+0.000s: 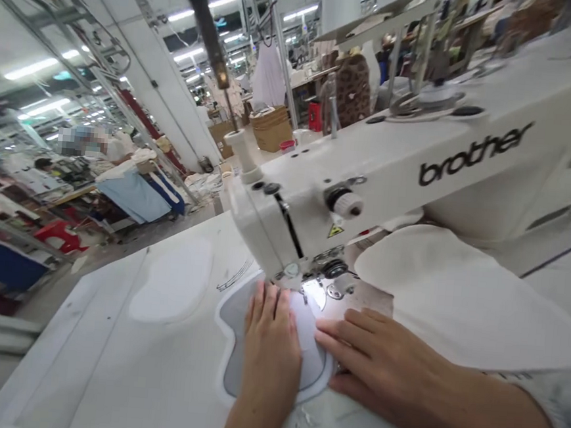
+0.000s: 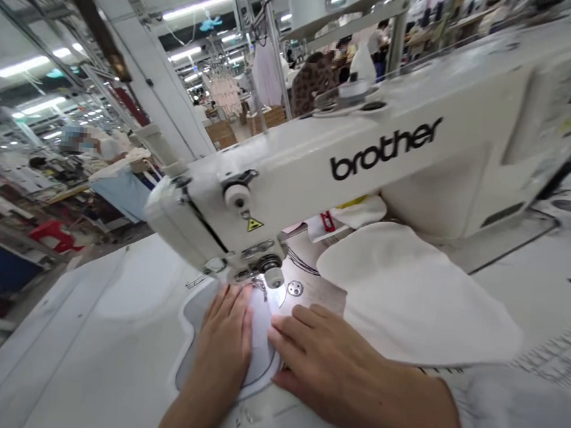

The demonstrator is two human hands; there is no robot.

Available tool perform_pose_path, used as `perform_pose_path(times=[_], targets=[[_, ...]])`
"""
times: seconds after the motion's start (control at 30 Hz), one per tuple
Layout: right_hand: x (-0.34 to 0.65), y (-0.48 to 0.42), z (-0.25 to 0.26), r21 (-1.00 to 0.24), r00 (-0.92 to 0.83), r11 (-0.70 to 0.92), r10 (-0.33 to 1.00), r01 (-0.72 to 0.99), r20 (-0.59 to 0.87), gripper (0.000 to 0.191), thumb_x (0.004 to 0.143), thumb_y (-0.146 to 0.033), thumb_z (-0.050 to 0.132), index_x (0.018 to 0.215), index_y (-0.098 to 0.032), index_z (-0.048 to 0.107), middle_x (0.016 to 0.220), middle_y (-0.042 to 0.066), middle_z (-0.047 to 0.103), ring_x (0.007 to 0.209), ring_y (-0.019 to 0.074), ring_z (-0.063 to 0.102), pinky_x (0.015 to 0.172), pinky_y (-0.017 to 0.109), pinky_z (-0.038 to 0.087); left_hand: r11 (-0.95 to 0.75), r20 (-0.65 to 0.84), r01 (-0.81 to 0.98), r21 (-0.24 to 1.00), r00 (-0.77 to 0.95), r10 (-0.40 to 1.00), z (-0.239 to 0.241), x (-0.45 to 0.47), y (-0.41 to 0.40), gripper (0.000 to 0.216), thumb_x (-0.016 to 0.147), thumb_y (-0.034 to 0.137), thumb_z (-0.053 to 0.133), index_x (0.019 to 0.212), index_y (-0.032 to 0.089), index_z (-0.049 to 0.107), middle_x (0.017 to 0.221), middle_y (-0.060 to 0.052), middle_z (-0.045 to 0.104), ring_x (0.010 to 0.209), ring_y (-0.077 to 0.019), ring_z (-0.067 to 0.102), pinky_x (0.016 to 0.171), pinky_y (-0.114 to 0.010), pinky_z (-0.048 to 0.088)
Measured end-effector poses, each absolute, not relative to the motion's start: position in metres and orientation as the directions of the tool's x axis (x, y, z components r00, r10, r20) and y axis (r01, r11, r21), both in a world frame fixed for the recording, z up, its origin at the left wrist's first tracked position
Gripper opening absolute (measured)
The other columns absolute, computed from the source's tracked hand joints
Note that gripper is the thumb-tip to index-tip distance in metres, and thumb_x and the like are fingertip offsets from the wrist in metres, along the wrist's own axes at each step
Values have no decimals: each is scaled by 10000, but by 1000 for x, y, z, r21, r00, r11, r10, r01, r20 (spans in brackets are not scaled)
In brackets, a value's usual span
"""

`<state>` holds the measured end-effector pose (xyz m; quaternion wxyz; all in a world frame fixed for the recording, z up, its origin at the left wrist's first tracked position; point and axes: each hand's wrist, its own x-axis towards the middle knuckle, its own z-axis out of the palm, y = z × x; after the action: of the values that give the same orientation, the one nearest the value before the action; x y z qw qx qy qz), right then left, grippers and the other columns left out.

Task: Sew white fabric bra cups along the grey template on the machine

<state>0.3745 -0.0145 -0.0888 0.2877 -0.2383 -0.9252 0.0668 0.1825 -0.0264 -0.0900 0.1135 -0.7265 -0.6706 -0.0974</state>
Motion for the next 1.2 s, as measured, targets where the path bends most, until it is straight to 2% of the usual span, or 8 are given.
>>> perform_pose_path(times=[0.13,0.27,0.4,0.53,0.67,0.87,1.07,1.2], targets=[[374,-16,-92,-252,-701,888,458,383,547,225,979,-241,466,1130,-138,597,1092,107,665,931,225,599,787,385,500,-38,248,999,-26,43,968,-84,187,-28,445,945,152,299,1283,117,587,1386,-133,560,1352,-287,438,1081,-468,428],[376,-18,-89,-306,-700,868,497,392,513,189,970,-211,477,1108,-141,586,1148,104,644,981,227,582,852,404,487,-32,228,999,-11,34,973,-81,187,-28,451,943,160,300,1293,119,581,1390,-129,555,1357,-284,432,1087,-471,420],[378,-19,-83,-330,-712,855,517,401,475,138,959,-207,499,1018,-145,607,1165,103,638,934,222,571,812,395,485,-45,235,999,6,42,971,-80,184,-27,450,947,177,291,1258,132,614,1355,-119,589,1340,-292,454,1073,-488,428],[379,-17,-70,-303,-751,854,518,423,409,168,969,-246,504,979,-140,634,1058,90,654,908,212,565,803,372,463,-70,269,997,17,63,961,-85,180,-25,457,951,249,296,1202,110,652,1306,-143,621,1290,-343,504,1033,-548,440],[380,-15,-61,-264,-780,850,524,456,342,210,973,-308,523,907,-141,632,945,54,633,840,193,546,744,343,443,-98,357,993,-67,116,927,-95,173,-23,527,963,318,234,1159,119,680,1208,-143,685,1188,-348,592,982,-548,465],[381,-12,-60,-250,-784,859,510,446,354,242,983,-299,501,884,-121,633,923,64,620,816,190,523,706,334,416,-121,404,979,-166,180,897,-105,161,-19,579,976,416,223,1130,109,688,1135,-153,714,1089,-329,636,1000,-521,430],[378,-7,-64,-269,-783,854,517,445,346,258,973,-349,529,948,-116,638,952,74,639,842,202,527,745,341,409,-195,364,979,-62,204,909,-96,158,-11,617,969,487,213,1067,99,683,1065,-169,724,982,-312,660,968,-552,436],[376,-6,-69,-272,-769,848,528,455,360,283,943,-386,576,992,-113,632,974,59,634,849,204,511,759,347,401,-189,293,981,48,167,941,-90,156,-5,611,957,538,209,981,152,682,877,-109,723,905,-310,642,932,-562,433]])
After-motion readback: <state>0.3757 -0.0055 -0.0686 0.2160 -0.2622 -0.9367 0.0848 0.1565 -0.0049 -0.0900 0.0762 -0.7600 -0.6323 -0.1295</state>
